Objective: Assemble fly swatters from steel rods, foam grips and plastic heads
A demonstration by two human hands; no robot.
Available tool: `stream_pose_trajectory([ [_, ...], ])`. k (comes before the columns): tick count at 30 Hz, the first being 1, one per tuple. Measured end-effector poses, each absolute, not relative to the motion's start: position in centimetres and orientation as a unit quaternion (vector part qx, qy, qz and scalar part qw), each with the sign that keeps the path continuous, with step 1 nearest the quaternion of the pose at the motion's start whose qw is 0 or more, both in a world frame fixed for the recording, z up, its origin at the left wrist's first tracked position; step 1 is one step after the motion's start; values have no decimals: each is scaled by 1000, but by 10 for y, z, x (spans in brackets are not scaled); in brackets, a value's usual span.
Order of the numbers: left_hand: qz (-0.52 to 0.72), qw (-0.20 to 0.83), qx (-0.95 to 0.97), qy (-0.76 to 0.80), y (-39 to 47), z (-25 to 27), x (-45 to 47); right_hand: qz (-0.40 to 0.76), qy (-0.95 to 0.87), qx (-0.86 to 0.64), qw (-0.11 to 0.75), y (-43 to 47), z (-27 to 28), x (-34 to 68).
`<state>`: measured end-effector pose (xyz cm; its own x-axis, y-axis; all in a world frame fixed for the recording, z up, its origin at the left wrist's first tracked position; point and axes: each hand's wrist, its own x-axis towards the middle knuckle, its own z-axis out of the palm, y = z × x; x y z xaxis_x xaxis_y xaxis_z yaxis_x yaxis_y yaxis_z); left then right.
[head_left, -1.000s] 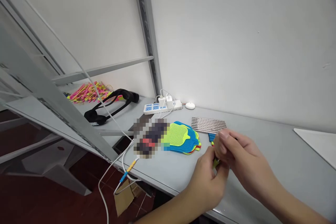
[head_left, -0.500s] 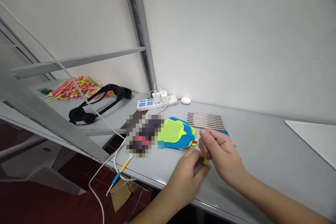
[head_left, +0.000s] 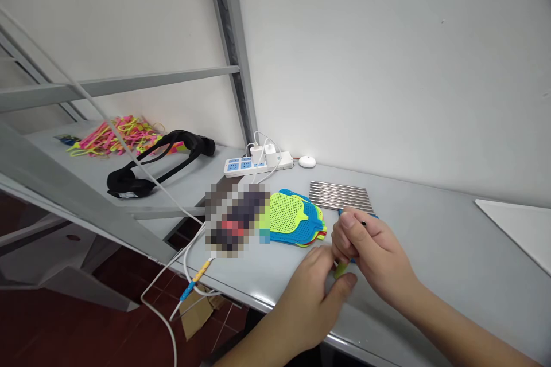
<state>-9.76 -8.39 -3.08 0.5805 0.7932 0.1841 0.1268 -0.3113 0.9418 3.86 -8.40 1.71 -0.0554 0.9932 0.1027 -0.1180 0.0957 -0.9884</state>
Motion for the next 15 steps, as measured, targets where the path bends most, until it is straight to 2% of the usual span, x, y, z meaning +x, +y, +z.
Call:
stream_pose_trajectory([
  [9,354,592,656,306,-86,-31,-102,487,-633,-417,434,-72,29,14],
  [13,415,671,547,280,-85,-37,-102,370,-683,-474,415,-37,24,15],
  [15,474,671,487,297,-82,-40,-103,256,-760,-483,351,-19,17,17],
])
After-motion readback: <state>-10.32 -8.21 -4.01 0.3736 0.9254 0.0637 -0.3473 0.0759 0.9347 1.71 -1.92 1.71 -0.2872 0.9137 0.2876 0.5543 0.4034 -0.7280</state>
